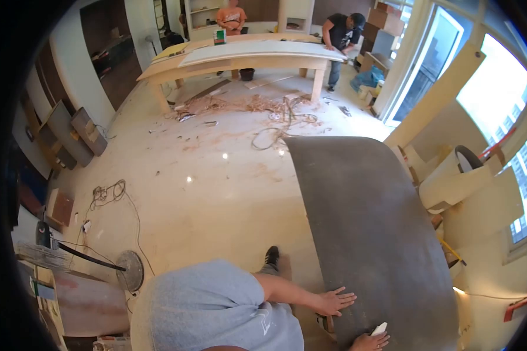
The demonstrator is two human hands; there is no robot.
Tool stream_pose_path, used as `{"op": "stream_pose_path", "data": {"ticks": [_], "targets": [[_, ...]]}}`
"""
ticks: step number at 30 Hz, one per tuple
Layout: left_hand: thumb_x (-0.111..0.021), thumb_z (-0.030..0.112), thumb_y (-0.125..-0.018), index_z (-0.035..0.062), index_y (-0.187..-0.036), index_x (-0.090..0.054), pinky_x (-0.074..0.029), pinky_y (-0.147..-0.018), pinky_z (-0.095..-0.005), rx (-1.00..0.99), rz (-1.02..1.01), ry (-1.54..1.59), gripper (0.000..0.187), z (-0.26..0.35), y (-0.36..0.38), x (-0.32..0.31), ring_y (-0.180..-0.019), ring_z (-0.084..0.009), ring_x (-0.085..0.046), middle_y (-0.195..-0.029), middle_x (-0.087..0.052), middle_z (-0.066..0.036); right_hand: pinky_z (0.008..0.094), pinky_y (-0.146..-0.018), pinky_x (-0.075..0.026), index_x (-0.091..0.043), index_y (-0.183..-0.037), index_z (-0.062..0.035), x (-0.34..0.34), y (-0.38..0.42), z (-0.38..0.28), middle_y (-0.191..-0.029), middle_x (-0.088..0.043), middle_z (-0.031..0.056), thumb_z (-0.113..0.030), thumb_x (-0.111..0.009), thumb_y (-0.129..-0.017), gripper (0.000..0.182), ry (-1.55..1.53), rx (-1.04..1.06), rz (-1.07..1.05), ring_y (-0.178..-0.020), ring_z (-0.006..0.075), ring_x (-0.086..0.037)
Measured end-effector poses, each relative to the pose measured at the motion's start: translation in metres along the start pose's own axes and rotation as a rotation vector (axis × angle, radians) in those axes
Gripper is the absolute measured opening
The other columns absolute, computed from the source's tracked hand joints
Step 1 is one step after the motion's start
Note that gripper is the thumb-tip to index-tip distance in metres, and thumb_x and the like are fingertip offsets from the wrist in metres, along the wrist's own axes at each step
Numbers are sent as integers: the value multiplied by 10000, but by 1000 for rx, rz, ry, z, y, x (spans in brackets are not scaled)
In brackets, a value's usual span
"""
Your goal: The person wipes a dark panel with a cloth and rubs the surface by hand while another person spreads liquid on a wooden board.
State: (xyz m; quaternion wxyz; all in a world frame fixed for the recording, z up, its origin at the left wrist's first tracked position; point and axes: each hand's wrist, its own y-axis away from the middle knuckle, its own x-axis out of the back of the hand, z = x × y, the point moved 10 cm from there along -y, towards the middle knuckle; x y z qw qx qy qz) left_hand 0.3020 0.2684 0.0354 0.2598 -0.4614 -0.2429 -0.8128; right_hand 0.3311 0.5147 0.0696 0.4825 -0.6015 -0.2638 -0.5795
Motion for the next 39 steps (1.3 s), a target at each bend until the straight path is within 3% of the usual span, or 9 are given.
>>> {"op": "stream_pose_path", "data": {"ticks": [16, 22, 25, 27, 29, 30, 31, 33, 39], "targets": [[-500, 435, -1006, -107, -1418, -471, -279, -1196, -469, 67, 143, -208, 681, 4, -6, -17, -1448, -377, -358, -1546, -399, -247, 612, -1112, -323, -469, -1482, -108, 1, -3, -6, -1586, -391, 138, -384, -593, -822, 726, 37, -10, -43, -1478, 371, -314], [-583, 261, -901, -116, -1336, -563, -446, -1064, -420, 2, 284, -408, 575, 9, -7, -17, -1268, -350, -553, -1369, -599, -217, 592, -1111, -320, -489, -1462, -98, 13, -5, -10, -1573, -408, 149, -373, -603, -811, 716, -11, -20, -51, -1471, 365, -326], [-616, 170, -796, -68, -1119, -697, -521, -928, -380, -60, 569, -371, 409, 15, 6, -1, -1076, -314, -632, -1140, -697, -168, 588, -1110, -320, -497, -1453, -95, 18, -6, -12, -1567, -414, 155, -372, -609, -802, 716, -13, -16, -54, -1469, 365, -329], [-609, 135, -772, -6, -952, -709, -525, -852, -377, -90, 520, -216, 250, -1, 2, 7, -985, -289, -629, -1014, -684, -150, 587, -1111, -320, -502, -1447, -93, 20, -2, -9, -1563, -419, 158, -369, -614, -795, 718, -28, -22, -33, -1469, 366, -329], [-597, 90, -732, 90, -731, -657, -506, -707, -388, -215, 589, -224, 60, -10, -16, -5, -849, -256, -613, -817, -637, -129, 538, -1119, -364, -449, -1448, -34, 13, -7, -6, -1495, -468, 183, -139, -546, -849, 616, -22, 76, 107, -1397, 360, -424], [-589, 86, -740, 111, -730, -661, -492, -696, -392, -200, 602, -342, 78, -35, -70, -60, -799, -251, -608, -785, -641, -130, 529, -1061, -425, -469, -1418, -5, 18, -5, -1, -1405, -532, 219, -133, -580, -814, 627, -189, 126, 273, -1312, 391, -493], [-545, 82, -805, 98, -780, -605, -474, -771, -412, -212, 378, -313, 66, -39, -56, -62, -838, -278, -568, -822, -580, -122, 514, -1039, -451, -493, -1398, -4, 49, 1, -14, -1348, -572, 225, -134, -607, -804, 619, -214, 143, 317, -1256, 409, -534], [-555, 85, -805, 103, -811, -615, -485, -785, -420, -262, 421, -219, 63, -28, -25, -12, -858, -288, -584, -849, -601, -126, 499, -1080, -435, -517, -1397, -38, 49, 0, -15, -1369, -572, 214, -186, -643, -818, 611, -154, 34, 188, -1267, 398, -538], [-566, 51, -820, 66, -900, -602, -490, -826, -449, -234, 511, 104, 89, -16, 5, 44, -900, -360, -576, -911, -610, -149, 528, -1189, -258, -477, -1447, -122, 28, 5, -10, -1530, -446, 133, -158, -600, -800, 660, -156, -85, 51, -1446, 358, -355]]}}
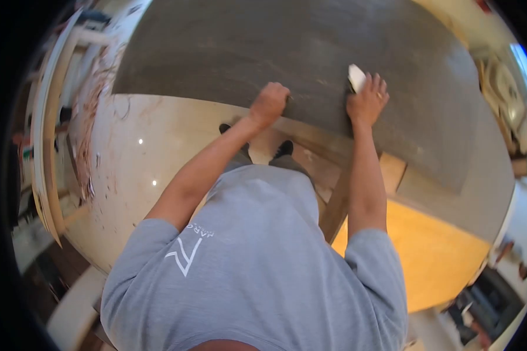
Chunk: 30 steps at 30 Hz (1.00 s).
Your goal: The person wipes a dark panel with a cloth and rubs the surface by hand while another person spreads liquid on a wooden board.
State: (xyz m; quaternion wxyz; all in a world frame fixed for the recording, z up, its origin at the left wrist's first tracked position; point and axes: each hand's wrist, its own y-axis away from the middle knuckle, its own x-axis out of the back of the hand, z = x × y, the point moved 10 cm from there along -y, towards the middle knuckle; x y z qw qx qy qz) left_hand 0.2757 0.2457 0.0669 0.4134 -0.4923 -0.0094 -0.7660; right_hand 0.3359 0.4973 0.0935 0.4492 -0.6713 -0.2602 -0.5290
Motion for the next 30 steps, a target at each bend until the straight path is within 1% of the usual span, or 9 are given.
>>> {"op": "stream_pose_path", "data": {"ticks": [4, 7, 10, 16, 19, 23, 26, 28, 30], "targets": [[-574, -3, -845, 29, -1022, -625, -483, -846, -459, 51, 38, 41, 187, 0, 9, 23, -940, -381, -572, -948, -605, -161, 558, -1204, -218, -449, -1468, -128, -9, 1, 3, -1565, -401, 121, -152, -601, -814, 672, -39, -59, -37, -1476, 354, -308], [-582, 47, -897, 23, -1106, -622, -489, -857, -454, 122, 4, -29, 214, -21, 47, 47, -958, -351, -586, -970, -614, -156, 566, -1203, -219, -444, -1468, -124, -5, 1, 6, -1565, -400, 121, -173, -630, -818, 678, -11, -75, -52, -1478, 356, -303], [-640, 55, -877, 38, -1099, -650, -503, -825, -446, 321, 37, 57, 223, -59, 82, 69, -934, -340, -599, -965, -630, -142, 568, -1201, -221, -443, -1467, -123, -3, -2, 2, -1564, -401, 123, -171, -628, -813, 682, -22, -81, -71, -1479, 357, -303], [-717, 110, -842, 59, -954, -707, -517, -803, -423, 115, 132, 239, 123, -4, 5, 47, -917, -312, -610, -935, -643, -101, 562, -1208, -208, -441, -1470, -127, -9, -4, 4, -1573, -387, 125, -155, -635, -797, 701, 10, -45, -61, -1488, 358, -288], [-703, 100, -855, 51, -940, -732, -514, -775, -406, 57, 76, 229, 102, -2, -9, 26, -901, -305, -622, -919, -652, -109, 558, -1210, -207, -444, -1467, -126, -9, -3, 7, -1570, -391, 128, -151, -634, -797, 696, 13, -67, -75, -1483, 356, -296], [-643, 94, -825, 79, -743, -659, -522, -770, -394, -81, -42, 71, 85, 10, -14, 14, -834, -292, -606, -843, -613, -113, 541, -1198, -236, -452, -1460, -116, -6, -4, 0, -1552, -416, 128, -148, -636, -791, 695, 6, -61, -49, -1468, 343, -323], [-629, 101, -798, 88, -733, -661, -529, -764, -410, -96, -217, -191, 74, 21, -21, -9, -838, -295, -609, -827, -607, -107, 518, -1177, -277, -447, -1465, -104, 10, -2, -4, -1526, -448, 138, -131, -658, -773, 724, 23, 6, -54, -1450, 341, -350], [-656, 146, -718, 106, -725, -686, -537, -717, -442, -136, -335, -270, 50, 36, -22, -21, -826, -302, -635, -806, -651, -110, 484, -1151, -345, -533, -1407, -109, 34, 5, -10, -1474, -522, 134, -108, -593, -801, 609, -88, 54, 55, -1382, 350, -451], [-658, 170, -711, 131, -696, -740, -551, -626, -450, -145, -303, -329, 92, 31, -22, -45, -719, -287, -681, -737, -713, -93, 487, -1155, -357, -521, -1403, -47, 21, 6, -4, -1470, -522, 157, -133, -578, -833, 579, -108, 115, 128, -1356, 359, -475]]}}
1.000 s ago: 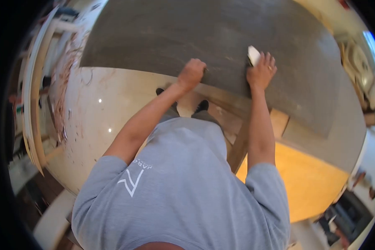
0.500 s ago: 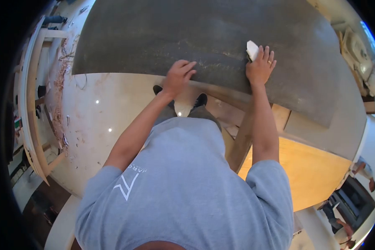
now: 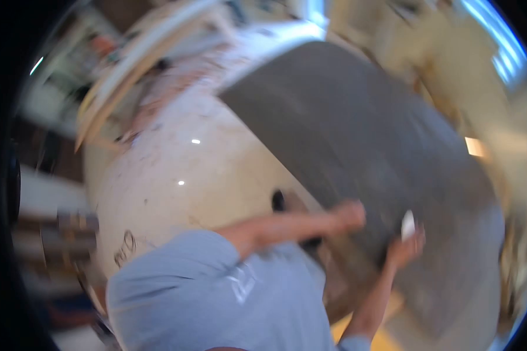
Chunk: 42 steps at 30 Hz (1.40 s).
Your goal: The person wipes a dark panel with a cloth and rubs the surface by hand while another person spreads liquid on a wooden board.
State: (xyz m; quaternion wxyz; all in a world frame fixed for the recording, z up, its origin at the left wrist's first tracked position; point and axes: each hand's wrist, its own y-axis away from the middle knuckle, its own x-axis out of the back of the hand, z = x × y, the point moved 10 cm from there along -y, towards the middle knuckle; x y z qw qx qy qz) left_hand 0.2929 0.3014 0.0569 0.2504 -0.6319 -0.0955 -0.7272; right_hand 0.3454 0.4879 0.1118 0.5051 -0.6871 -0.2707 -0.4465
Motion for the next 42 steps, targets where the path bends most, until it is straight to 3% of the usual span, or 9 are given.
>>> {"op": "stream_pose_path", "data": {"ticks": [2, 7, 15, 20, 27, 33, 36, 39, 42], "targets": [[-627, 200, -732, 106, -710, -723, -527, -660, -419, 97, 150, -36, 136, 0, -6, -21, -784, -276, -653, -757, -674, -106, 495, -1127, -376, -500, -1424, -31, -18, 3, 15, -1460, -527, 181, -147, -512, -866, 570, 128, 82, 3, -1352, 371, -481], [-604, 195, -785, 86, -790, -688, -507, -700, -382, 231, 348, 55, 138, -29, 9, -7, -858, -257, -616, -854, -632, -77, 551, -1169, -292, -425, -1495, -105, -38, -11, 15, -1582, -401, 90, -136, -488, -897, 603, 256, -158, -255, -1488, 304, -319], [-643, 143, -769, 92, -776, -743, -524, -731, -385, 314, 7, 55, 112, -22, -4, -12, -902, -257, -677, -894, -692, -65, 586, -1115, -318, -495, -1451, -94, -34, -4, 14, -1562, -420, 161, -361, -625, -780, 734, 255, -23, -169, -1467, 370, -331], [-680, 113, -739, 59, -793, -771, -580, -699, -420, 290, -40, 2, 119, -15, -23, -15, -818, -321, -731, -818, -742, -136, 595, -1136, -293, -470, -1472, -96, -28, -7, 6, -1578, -395, 160, -372, -627, -782, 760, 238, -76, -264, -1473, 372, -322], [-665, 123, -791, -6, -876, -744, -563, -756, -425, 394, -6, 182, 173, -36, -24, -36, -904, -325, -695, -943, -718, -165, 614, -1139, -278, -433, -1502, -112, -52, 1, 27, -1591, -376, 158, -430, -651, -771, 826, 225, -23, -220, -1480, 378, -304], [-642, 150, -837, -3, -933, -663, -496, -863, -451, 274, 222, 268, 182, -27, 4, -7, -961, -342, -614, -940, -626, -175, 618, -1140, -276, -412, -1517, -116, -52, -6, 28, -1600, -356, 159, -436, -682, -739, 884, 202, -57, -264, -1485, 380, -290], [-656, 183, -852, -6, -1020, -626, -477, -881, -456, 336, 4, 395, 256, -35, 2, -19, -1027, -342, -586, -1033, -592, -178, 621, -1139, -276, -411, -1518, -114, -54, -5, 29, -1603, -351, 159, -437, -687, -737, 888, 177, -59, -244, -1486, 379, -288], [-660, 290, -892, -10, -1143, -617, -453, -897, -445, 482, 70, 782, 394, -54, 12, -25, -1117, -317, -536, -1167, -552, -164, 624, -1139, -275, -402, -1523, -114, -60, 0, 37, -1606, -346, 156, -440, -683, -751, 884, 175, -33, -213, -1490, 377, -283], [-650, 413, -909, 3, -1250, -598, -431, -913, -416, 252, 188, 306, 536, -21, 21, -7, -1160, -283, -501, -1210, -535, -116, 629, -1143, -269, -382, -1536, -120, -52, -2, 29, -1619, -324, 150, -449, -677, -772, 883, 192, -54, -279, -1497, 378, -269]]}}
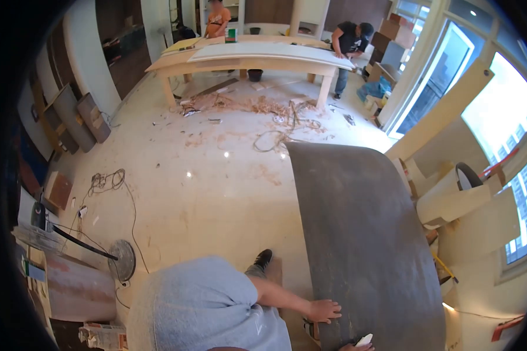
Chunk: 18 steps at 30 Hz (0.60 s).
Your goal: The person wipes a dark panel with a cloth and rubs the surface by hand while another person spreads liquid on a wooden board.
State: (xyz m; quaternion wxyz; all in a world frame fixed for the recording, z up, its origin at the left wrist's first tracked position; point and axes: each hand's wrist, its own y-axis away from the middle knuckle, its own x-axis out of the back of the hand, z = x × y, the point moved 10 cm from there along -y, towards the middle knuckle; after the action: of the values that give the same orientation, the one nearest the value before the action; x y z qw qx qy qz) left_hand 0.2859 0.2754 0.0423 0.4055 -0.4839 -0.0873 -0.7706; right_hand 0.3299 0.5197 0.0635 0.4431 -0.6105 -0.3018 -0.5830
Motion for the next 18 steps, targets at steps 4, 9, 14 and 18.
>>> {"op": "stream_pose_path", "data": {"ticks": [4, 9, 14, 18], "targets": [[-620, 454, -922, 23, -1290, -594, -419, -921, -386, -93, 43, -208, 567, 11, 14, -3, -1186, -248, -476, -1218, -532, -70, 632, -1154, -253, -357, -1553, -142, -12, -4, 7, -1641, -283, 134, -471, -673, -789, 889, 16, -12, -18, -1515, 375, -229], [-623, 414, -918, 24, -1271, -604, -418, -937, -381, -75, -21, -186, 527, 12, 12, -6, -1181, -232, -477, -1236, -542, -68, 624, -1166, -238, -338, -1565, -169, -25, -9, 12, -1650, -268, 116, -488, -668, -794, 897, 37, -30, -71, -1534, 356, -180], [-629, 366, -919, 40, -1186, -651, -421, -931, -374, 18, -91, -145, 422, 14, 9, -7, -1170, -225, -482, -1209, -553, -66, 611, -1171, -226, -343, -1561, -158, -23, -7, 12, -1648, -276, 114, -476, -664, -794, 890, 19, -48, -103, -1534, 346, -183], [-634, 340, -916, 46, -1081, -689, -427, -915, -372, -91, 89, -130, 341, 16, 20, -5, -1155, -227, -491, -1175, -575, -74, 606, -1169, -224, -358, -1552, -140, -15, -6, 6, -1642, -289, 116, -452, -655, -803, 864, 26, -36, -82, -1532, 349, -190]]}}
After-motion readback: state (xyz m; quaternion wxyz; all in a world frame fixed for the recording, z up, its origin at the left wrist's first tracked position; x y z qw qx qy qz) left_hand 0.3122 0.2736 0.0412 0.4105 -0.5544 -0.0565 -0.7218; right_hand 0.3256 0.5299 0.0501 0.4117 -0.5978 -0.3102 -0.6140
